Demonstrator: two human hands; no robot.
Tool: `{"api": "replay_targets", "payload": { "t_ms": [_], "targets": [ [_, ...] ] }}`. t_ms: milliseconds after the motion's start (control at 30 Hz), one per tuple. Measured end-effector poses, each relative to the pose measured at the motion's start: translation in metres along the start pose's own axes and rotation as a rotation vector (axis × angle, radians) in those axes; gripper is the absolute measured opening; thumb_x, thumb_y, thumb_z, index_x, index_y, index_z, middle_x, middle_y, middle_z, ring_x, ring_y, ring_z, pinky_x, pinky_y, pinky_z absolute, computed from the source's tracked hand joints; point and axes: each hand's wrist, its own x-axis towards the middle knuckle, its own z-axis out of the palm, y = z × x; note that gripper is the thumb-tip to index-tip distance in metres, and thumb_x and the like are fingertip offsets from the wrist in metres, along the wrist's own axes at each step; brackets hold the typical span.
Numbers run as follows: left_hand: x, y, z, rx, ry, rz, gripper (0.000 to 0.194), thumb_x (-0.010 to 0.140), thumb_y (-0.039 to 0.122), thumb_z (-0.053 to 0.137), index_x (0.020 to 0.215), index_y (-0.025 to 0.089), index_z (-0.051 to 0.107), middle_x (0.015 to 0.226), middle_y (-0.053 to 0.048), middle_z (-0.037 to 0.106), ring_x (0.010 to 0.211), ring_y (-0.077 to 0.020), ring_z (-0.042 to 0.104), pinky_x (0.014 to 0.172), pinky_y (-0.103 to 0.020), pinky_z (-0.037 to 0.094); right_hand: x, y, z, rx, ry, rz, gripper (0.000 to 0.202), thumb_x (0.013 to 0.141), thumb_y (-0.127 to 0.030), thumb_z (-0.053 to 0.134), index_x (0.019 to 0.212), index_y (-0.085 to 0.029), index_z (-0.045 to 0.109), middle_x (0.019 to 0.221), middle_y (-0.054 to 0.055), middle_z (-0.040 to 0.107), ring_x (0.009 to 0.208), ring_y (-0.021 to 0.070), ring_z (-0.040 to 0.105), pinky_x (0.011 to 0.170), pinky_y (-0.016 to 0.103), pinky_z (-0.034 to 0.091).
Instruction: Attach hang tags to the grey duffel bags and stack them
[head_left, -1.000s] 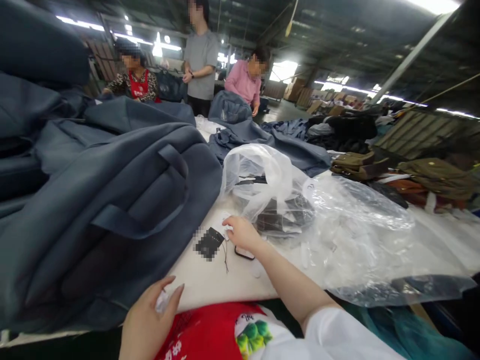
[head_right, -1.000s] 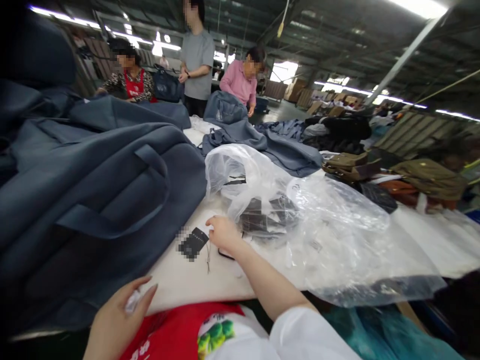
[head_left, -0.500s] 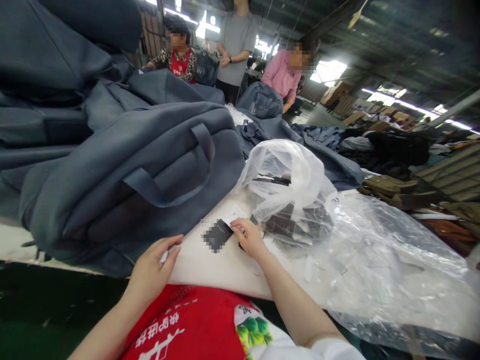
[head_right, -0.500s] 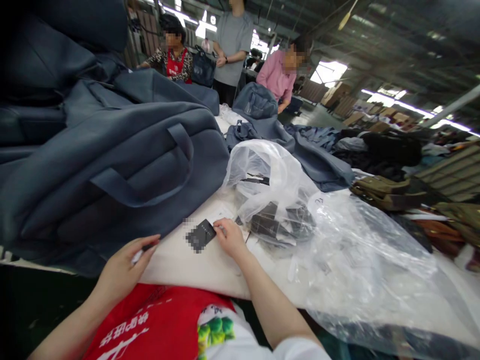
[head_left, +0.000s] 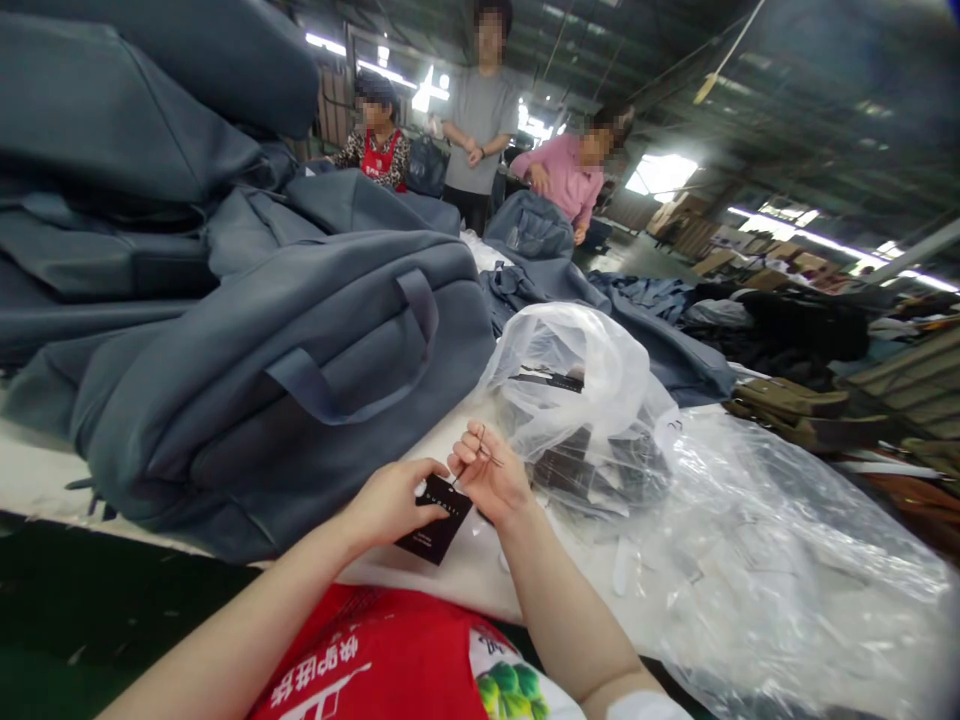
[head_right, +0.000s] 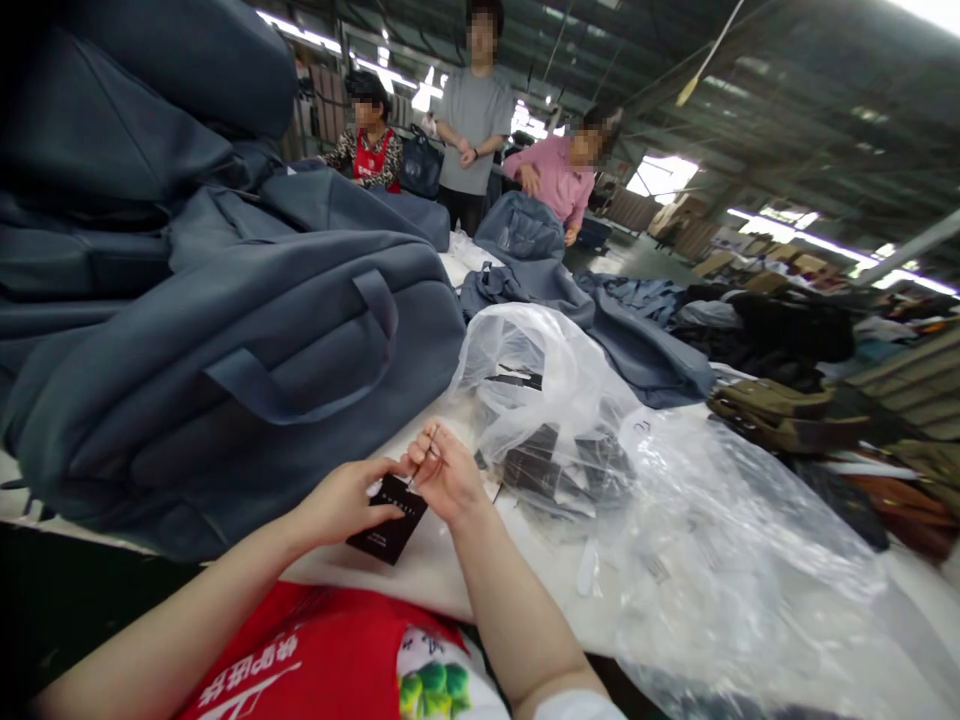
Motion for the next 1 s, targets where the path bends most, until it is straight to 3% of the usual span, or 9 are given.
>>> {"api": "replay_targets", "payload": {
  "t_ms": [67, 167, 233, 333, 467, 600, 700, 833, 1000],
  "targets": [
    [-0.008, -0.004, -0.008, 0.056, 0.019, -0.023, 0.022, 0.073, 0.032, 0.066, 0.094, 0.027, 0.067, 0.090, 0.001, 0.072, 0.080, -0.0192, 0.065, 0.074, -0.027, 0.045, -0.001, 0.000, -0.007, -0.096, 0.027, -0.033, 0.022, 0.082, -0.043, 0.057, 0.080, -0.023, 0.047, 0.057, -0.007, 0.028, 0.054, 0.0120, 0.040, 0.072, 0.031, 0.044],
    [-0.023, -0.009, -0.023, 0.159, 0.084, -0.078, 0.015, 0.076, 0.033, 0.061, 0.089, 0.026, 0.066, 0.088, 0.001, 0.071, 0.081, -0.0193, 0.064, 0.071, -0.027, 0.044, -0.010, 0.001, -0.012, -0.468, 0.010, -0.095, 0.021, 0.082, -0.042, 0.057, 0.086, -0.021, 0.054, 0.058, -0.006, 0.041, 0.056, 0.0119, 0.043, 0.070, 0.030, 0.043],
    [-0.033, -0.009, -0.032, 0.228, 0.118, -0.108, 0.016, 0.078, 0.035, 0.060, 0.090, 0.026, 0.065, 0.088, 0.000, 0.071, 0.081, -0.0201, 0.064, 0.070, -0.028, 0.044, -0.018, 0.002, -0.010, -0.803, -0.115, -0.108, 0.028, 0.080, -0.040, 0.061, 0.100, -0.020, 0.060, 0.061, -0.005, 0.048, 0.058, 0.0118, 0.045, 0.071, 0.031, 0.043],
    [-0.044, -0.008, -0.040, 0.275, 0.121, -0.096, 0.020, 0.080, 0.036, 0.057, 0.096, 0.025, 0.064, 0.093, -0.001, 0.071, 0.086, -0.0212, 0.065, 0.076, -0.030, 0.046, -0.027, 0.006, -0.001, -1.195, -0.347, -0.215, 0.031, 0.081, -0.030, 0.060, 0.111, -0.023, 0.062, 0.068, -0.003, 0.059, 0.064, 0.0130, 0.052, 0.092, 0.039, 0.038],
    [-0.052, -0.008, -0.050, 0.266, 0.153, -0.093, 0.029, 0.082, 0.032, 0.053, 0.109, 0.023, 0.061, 0.104, -0.004, 0.069, 0.094, -0.0217, 0.064, 0.084, -0.032, 0.046, -0.028, 0.005, 0.008, -1.408, -0.341, -0.404, 0.033, 0.085, -0.014, 0.042, 0.106, -0.025, 0.065, 0.085, 0.002, 0.069, 0.076, 0.0161, 0.059, 0.104, 0.045, 0.028],
    [-0.055, -0.010, -0.065, 0.254, 0.130, -0.070, 0.018, 0.080, 0.029, 0.056, 0.094, 0.025, 0.068, 0.095, -0.003, 0.065, 0.086, -0.0189, 0.062, 0.080, -0.030, 0.047, -0.025, -0.005, 0.013, -1.566, -0.349, -0.487, 0.031, 0.079, -0.012, 0.045, 0.098, -0.025, 0.066, 0.076, 0.003, 0.065, 0.070, 0.0179, 0.055, 0.107, 0.049, 0.023],
    [-0.056, -0.008, -0.079, 0.109, 0.025, -0.001, 0.011, 0.077, 0.030, 0.061, 0.079, 0.025, 0.072, 0.106, -0.003, 0.059, 0.093, -0.0182, 0.059, 0.087, -0.030, 0.045, -0.021, -0.014, 0.020, -1.598, -0.421, -0.550, 0.025, 0.075, -0.010, 0.046, 0.084, -0.023, 0.065, 0.069, 0.001, 0.058, 0.071, 0.0177, 0.053, 0.109, 0.047, 0.021],
    [-0.055, -0.001, -0.093, -0.257, -0.249, 0.097, 0.013, 0.080, 0.032, 0.061, 0.081, 0.024, 0.072, 0.107, -0.003, 0.063, 0.098, -0.0179, 0.059, 0.091, -0.028, 0.045, -0.015, -0.018, 0.037, -1.423, -0.596, -0.504, 0.026, 0.071, -0.008, 0.040, 0.074, -0.023, 0.061, 0.067, -0.001, 0.054, 0.073, 0.0155, 0.054, 0.108, 0.043, 0.026],
    [-0.054, 0.007, -0.089, -0.313, -0.136, 0.160, 0.010, 0.078, 0.030, 0.063, 0.079, 0.022, 0.070, 0.114, -0.004, 0.060, 0.111, -0.0200, 0.054, 0.100, -0.030, 0.039, -0.018, 0.001, 0.056, -1.069, -0.663, -0.405, 0.026, 0.071, -0.007, 0.036, 0.077, -0.022, 0.056, 0.074, -0.003, 0.059, 0.077, 0.0131, 0.056, 0.104, 0.041, 0.031]
  ]
}}
